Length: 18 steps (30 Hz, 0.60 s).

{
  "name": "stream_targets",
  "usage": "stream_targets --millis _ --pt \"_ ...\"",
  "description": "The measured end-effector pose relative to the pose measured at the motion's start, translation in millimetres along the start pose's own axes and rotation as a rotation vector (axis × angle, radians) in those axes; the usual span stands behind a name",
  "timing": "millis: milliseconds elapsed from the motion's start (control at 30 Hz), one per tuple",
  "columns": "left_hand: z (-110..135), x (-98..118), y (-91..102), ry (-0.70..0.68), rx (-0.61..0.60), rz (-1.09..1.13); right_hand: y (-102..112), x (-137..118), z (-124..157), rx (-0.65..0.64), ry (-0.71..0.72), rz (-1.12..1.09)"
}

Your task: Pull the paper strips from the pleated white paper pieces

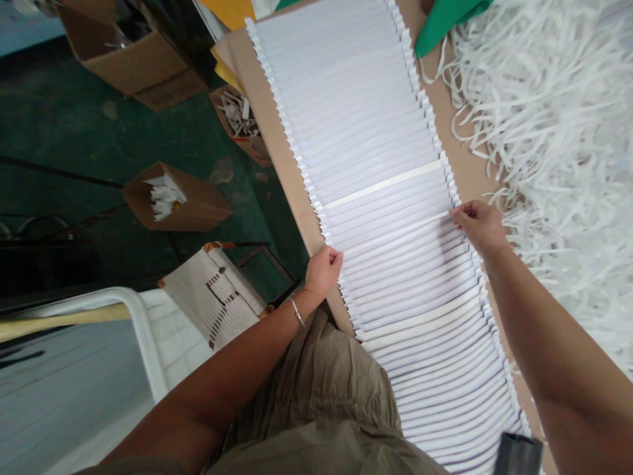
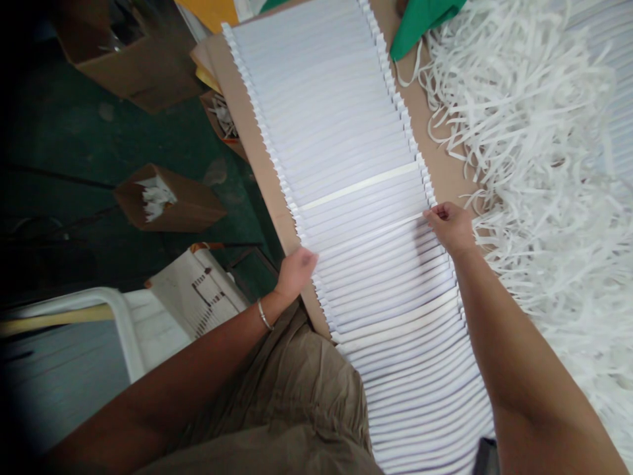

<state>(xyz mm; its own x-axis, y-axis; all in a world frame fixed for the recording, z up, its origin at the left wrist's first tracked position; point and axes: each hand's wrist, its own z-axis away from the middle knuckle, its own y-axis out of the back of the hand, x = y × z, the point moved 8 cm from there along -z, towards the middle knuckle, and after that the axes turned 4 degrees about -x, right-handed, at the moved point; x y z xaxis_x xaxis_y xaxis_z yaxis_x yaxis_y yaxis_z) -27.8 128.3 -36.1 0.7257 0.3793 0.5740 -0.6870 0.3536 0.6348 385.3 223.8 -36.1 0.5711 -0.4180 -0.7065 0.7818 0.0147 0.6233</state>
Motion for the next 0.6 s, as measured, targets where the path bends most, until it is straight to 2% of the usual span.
stream_targets --millis 300,600 --pt "0.6 4.5 1.7 0.003 0.006 -0.047 -5.9 10.7 -9.9 0.039 0.008 0.04" --pt "-1.3 4.1 1.3 -0.025 0.034 -0.057 -9.5 -0.3 -9.2 0.069 0.037 0.155"
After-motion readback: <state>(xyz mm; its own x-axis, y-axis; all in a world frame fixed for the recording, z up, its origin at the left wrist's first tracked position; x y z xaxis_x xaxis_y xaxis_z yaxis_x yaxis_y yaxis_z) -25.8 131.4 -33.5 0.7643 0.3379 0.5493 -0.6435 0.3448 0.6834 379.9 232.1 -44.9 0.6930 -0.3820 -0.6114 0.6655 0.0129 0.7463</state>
